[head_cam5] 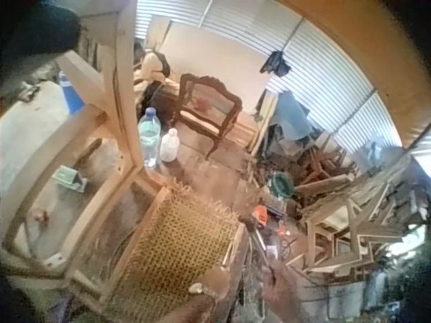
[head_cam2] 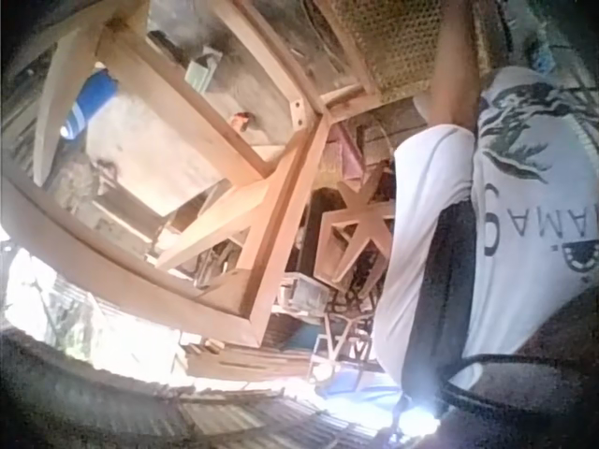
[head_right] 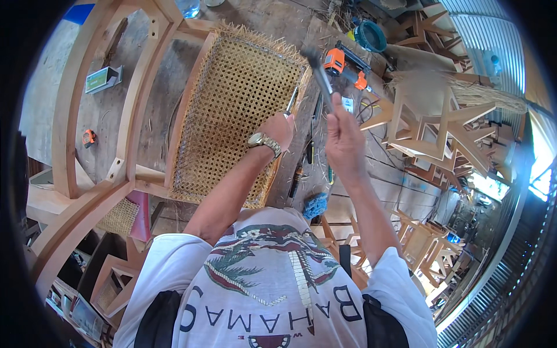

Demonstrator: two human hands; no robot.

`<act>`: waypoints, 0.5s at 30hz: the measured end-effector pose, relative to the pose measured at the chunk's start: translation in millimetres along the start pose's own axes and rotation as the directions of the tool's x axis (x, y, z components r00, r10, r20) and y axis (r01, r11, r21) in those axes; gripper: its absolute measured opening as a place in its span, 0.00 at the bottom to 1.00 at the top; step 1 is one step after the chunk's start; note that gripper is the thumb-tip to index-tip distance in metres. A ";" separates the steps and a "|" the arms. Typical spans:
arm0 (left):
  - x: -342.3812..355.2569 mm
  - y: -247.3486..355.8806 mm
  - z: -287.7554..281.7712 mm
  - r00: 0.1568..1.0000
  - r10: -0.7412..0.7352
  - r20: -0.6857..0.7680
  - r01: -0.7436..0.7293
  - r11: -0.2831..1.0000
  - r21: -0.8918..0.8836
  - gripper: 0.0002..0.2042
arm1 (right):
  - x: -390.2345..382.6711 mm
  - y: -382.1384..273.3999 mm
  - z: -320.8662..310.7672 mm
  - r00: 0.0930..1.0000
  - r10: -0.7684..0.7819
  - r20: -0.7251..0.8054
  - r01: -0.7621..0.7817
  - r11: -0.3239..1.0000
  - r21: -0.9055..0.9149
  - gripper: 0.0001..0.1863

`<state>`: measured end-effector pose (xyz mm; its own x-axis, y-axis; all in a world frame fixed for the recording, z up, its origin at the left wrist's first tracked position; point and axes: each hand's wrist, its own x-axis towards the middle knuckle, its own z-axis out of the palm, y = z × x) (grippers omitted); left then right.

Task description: Attaching a woven cane seat to a wooden chair frame using staples and a hammer.

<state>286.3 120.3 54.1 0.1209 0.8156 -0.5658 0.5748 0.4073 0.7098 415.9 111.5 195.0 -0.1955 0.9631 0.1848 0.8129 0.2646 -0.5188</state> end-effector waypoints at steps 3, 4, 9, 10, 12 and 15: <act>-3.1 7.2 -5.3 0.999 0.029 0.021 -0.028 1.000 -0.010 0.24 | -5.0 37.9 5.1 0.972 0.040 0.230 -0.015 0.994 -0.112 0.18; -7.0 6.1 -5.1 1.000 0.017 0.014 -0.017 1.000 -0.018 0.24 | -0.9 28.2 0.3 0.944 0.169 0.284 -0.138 0.982 -0.127 0.18; -15.1 3.2 0.3 0.999 -0.047 0.018 0.048 0.999 -0.008 0.22 | 7.2 -10.4 -7.5 0.991 0.102 0.083 -0.106 0.993 0.045 0.19; -14.2 2.0 0.9 0.999 -0.050 0.014 0.051 0.999 -0.014 0.22 | 6.9 -12.8 -8.8 0.992 0.099 0.074 -0.104 0.992 0.070 0.20; -11.8 0.0 1.8 0.999 -0.043 0.016 0.044 0.999 -0.011 0.23 | 7.9 -9.8 -7.9 0.997 0.046 0.059 -0.048 0.998 0.030 0.20; -13.4 4.4 2.0 0.999 -0.034 0.025 0.034 0.999 -0.031 0.23 | -9.5 33.5 4.1 0.986 0.017 0.163 -0.001 0.995 -0.097 0.20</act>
<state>288.8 110.3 64.0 0.1214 0.7910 -0.5996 0.5531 0.4477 0.7026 442.7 111.4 172.4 -0.2685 0.9626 0.0369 0.8625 0.2573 -0.4358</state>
